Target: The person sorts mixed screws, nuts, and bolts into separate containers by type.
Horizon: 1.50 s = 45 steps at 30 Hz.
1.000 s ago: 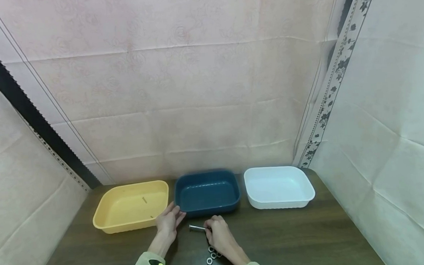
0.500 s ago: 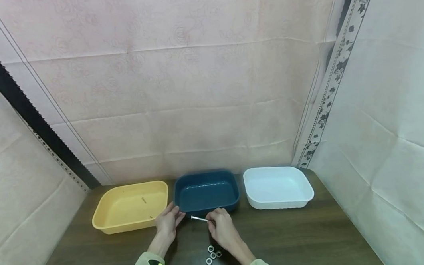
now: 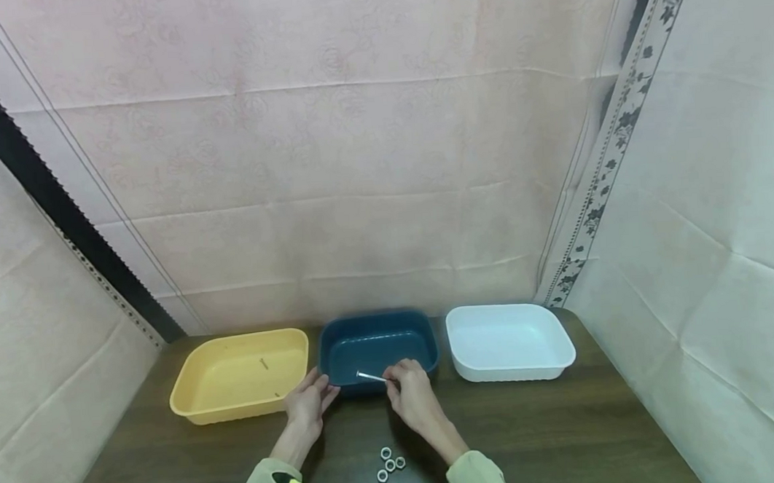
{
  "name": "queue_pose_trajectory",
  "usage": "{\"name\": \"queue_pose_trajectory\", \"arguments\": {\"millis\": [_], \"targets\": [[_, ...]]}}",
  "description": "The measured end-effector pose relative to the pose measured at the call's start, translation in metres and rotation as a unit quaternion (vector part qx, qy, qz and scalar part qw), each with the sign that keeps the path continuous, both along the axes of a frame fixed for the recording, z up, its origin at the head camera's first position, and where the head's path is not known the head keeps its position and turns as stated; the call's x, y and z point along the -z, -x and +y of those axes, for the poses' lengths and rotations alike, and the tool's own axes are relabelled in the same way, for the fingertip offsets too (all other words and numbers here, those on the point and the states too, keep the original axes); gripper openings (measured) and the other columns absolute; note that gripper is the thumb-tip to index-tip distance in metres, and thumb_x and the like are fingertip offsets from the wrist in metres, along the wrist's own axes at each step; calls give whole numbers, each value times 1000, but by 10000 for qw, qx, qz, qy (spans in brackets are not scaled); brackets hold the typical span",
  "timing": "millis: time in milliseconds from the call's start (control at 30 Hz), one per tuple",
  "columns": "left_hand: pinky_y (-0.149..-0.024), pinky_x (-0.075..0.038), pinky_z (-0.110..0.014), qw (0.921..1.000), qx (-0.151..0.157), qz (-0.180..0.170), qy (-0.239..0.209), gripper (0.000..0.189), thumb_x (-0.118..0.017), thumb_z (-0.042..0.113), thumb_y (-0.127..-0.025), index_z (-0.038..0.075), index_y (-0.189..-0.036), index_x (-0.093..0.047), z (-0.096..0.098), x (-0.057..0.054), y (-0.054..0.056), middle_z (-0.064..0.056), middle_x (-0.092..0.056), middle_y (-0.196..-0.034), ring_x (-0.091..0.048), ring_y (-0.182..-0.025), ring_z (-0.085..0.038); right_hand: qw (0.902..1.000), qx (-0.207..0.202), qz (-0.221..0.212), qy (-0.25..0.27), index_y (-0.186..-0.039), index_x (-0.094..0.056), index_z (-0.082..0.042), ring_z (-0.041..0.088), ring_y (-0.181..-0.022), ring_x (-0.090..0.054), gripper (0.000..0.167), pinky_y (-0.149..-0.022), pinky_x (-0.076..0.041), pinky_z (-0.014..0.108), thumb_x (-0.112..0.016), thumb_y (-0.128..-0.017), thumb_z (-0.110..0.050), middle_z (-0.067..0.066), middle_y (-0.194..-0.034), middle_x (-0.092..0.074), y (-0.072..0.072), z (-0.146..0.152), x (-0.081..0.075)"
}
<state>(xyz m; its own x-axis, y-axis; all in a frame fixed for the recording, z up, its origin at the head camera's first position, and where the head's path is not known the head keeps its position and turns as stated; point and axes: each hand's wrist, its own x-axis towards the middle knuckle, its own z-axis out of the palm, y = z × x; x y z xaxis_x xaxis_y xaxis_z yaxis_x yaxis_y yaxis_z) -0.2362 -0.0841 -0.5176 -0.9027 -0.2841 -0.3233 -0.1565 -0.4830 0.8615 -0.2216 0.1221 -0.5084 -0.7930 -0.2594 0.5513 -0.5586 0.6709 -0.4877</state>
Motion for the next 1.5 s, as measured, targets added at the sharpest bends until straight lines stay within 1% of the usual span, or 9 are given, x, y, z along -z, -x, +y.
{"name": "queue_pose_trajectory", "arguments": {"millis": [233,367,533,733,900,1033,1167,1333,1500], "targets": [[-75,-60,-31,10000,-5,8,14,43,-59,-6,-97,-9,-139,-52,1,-1,0,-23,-64,-106,-64,-79,-21,9999,144,24,-65,-85,-73,-4,21,-84,-57,11,-73,-53,40,-74,-83,7,3,-85,-63,12,3,1],[-76,-60,-32,10000,-8,-12,12,43,-59,-6,-97,-8,-139,-53,1,-2,0,-25,-63,-107,-64,-78,-20,9996,220,29,-169,-84,-73,-6,21,-84,-58,11,-72,-54,39,-75,-84,5,1,-85,-62,19,3,2],[-78,-59,-32,10000,35,-42,14,44,-59,-5,-97,-7,-140,-52,0,-2,0,-25,-64,-109,-65,-81,-22,9994,271,-94,-189,-84,-74,-4,21,-84,-57,10,-72,-54,40,-74,-85,5,2,-85,-62,24,3,3],[-77,-60,-32,10000,50,-9,1,44,-59,-5,-97,-8,-140,-52,0,-1,0,-25,-62,-109,-64,-80,-20,9992,280,-88,-278,-84,-74,-2,23,-84,-58,8,-73,-53,43,-73,-85,6,5,-85,-63,29,3,3],[-75,-60,-32,10000,48,39,-2,43,-59,-6,-97,-9,-139,-52,0,1,1,-24,-61,-107,-63,-78,-19,9990,288,-99,-335,-84,-74,-3,22,-83,-58,9,-72,-54,41,-73,-84,7,4,-84,-62,32,4,3],[-75,-60,-32,10000,41,47,-7,43,-59,-6,-97,-9,-139,-52,0,1,1,-24,-62,-106,-63,-78,-19,9989,274,-169,-335,-85,-74,-3,22,-83,-58,9,-72,-55,40,-73,-84,6,4,-84,-62,33,4,2],[-76,-60,-31,10000,53,36,4,43,-59,-6,-97,-9,-139,-52,0,2,2,-23,-62,-105,-63,-79,-19,9990,272,-206,-291,-86,-75,-3,24,-84,-59,9,-75,-55,42,-72,-85,6,5,-85,-63,33,4,3],[-75,-60,-31,9999,84,63,5,43,-58,-6,-97,-9,-140,-51,0,2,2,-24,-62,-106,-63,-80,-20,9989,428,9,-185,-91,-76,0,26,-86,-61,7,-76,-55,45,-70,-87,4,8,-89,-65,32,5,4],[-77,-60,-32,10000,49,7,27,43,-58,-5,-98,-8,-140,-51,0,1,2,-25,-61,-111,-64,-84,-23,9962,763,336,240,-91,-76,-1,27,-87,-61,7,-77,-56,45,-71,-88,2,9,-91,-66,30,13,3]]}}
